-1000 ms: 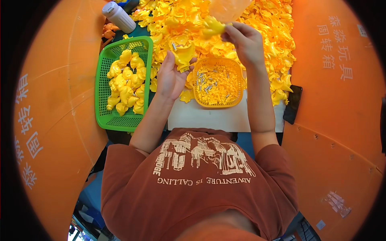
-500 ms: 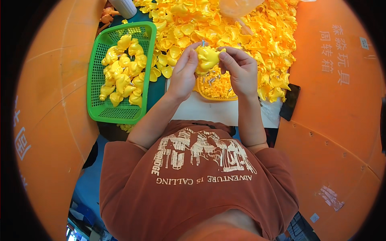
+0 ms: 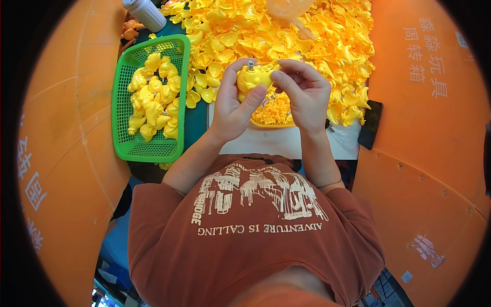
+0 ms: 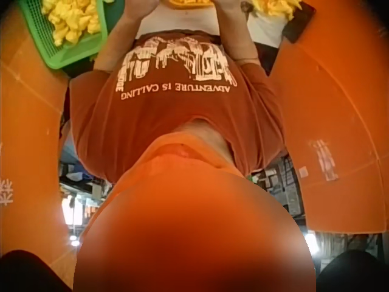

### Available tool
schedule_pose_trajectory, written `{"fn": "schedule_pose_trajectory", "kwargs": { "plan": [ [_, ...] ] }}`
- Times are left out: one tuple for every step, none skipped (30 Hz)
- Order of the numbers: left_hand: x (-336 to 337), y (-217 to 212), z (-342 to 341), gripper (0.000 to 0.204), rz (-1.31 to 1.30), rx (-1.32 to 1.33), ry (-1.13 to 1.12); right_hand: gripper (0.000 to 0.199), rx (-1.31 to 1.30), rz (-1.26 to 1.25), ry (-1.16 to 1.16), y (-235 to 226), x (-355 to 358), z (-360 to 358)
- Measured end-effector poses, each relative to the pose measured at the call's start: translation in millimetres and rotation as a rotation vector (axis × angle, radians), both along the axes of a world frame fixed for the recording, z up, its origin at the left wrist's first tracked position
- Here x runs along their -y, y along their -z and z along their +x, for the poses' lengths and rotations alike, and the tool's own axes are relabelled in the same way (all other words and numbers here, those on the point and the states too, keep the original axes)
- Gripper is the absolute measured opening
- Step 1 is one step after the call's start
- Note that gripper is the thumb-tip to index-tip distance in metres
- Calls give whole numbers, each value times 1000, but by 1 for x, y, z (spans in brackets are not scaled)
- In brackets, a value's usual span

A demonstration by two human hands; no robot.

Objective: Manually assembling yellow rubber ducks by inserting parts together on a factory workbench.

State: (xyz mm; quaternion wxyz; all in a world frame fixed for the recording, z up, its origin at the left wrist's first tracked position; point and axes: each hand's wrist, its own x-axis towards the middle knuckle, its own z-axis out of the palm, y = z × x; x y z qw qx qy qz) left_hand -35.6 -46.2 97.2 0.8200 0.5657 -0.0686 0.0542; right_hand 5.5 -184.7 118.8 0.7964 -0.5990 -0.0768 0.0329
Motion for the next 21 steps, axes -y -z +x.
{"fn": "schedule_pose_trajectory", "kwargs": {
  "plan": [
    [1,-2,-1,48,3,-1,3,22,-1,3,3,-1,-1,0],
    [3,-5,-2,47,-31,10,-5,24,-10,59,18,-4,-3,-1],
    [4,-6,-3,46,-65,21,-13,26,-20,114,34,-5,-3,-1],
    [5,-6,-3,46,-63,21,-11,26,-19,116,36,-4,0,-2],
    [4,-6,-2,46,-82,26,20,27,-24,66,-56,-3,6,-2],
    [4,-5,-2,46,-103,31,50,29,-30,16,-148,-2,10,-2],
    [4,-5,-2,46,-100,30,58,29,-30,18,-141,-2,11,-2],
    [5,-4,-2,46,-137,24,70,28,11,7,-146,-3,11,-2],
    [5,-4,-2,46,-173,17,82,28,51,-4,-151,-3,11,-3],
    [5,-4,-1,46,-172,17,88,28,53,-3,-145,-3,11,-3],
    [6,-4,-1,47,-160,42,85,27,93,-13,-130,-2,11,-4],
    [6,-5,-1,48,-148,66,82,26,134,-23,-115,-2,12,-4],
    [5,-4,-1,48,-147,67,86,26,136,-22,-111,-2,13,-3],
    [5,-3,-1,50,-170,66,108,25,138,13,-146,-2,15,-1],
    [4,-3,-1,52,-192,65,129,24,141,48,-181,-1,17,1],
    [5,-4,-1,52,-192,63,132,24,140,47,-178,-2,19,2],
    [5,-5,-1,53,-157,82,129,22,84,112,-234,-3,21,5],
    [5,-6,-2,54,-121,101,126,20,27,178,-290,-3,22,6],
    [5,-6,-2,54,-122,100,128,20,26,177,-288,-2,22,7],
    [5,-6,-2,54,-144,81,118,18,46,157,-274,0,22,8],
    [4,-6,-2,54,-165,63,107,16,65,137,-260,1,21,8]
  ]
}}
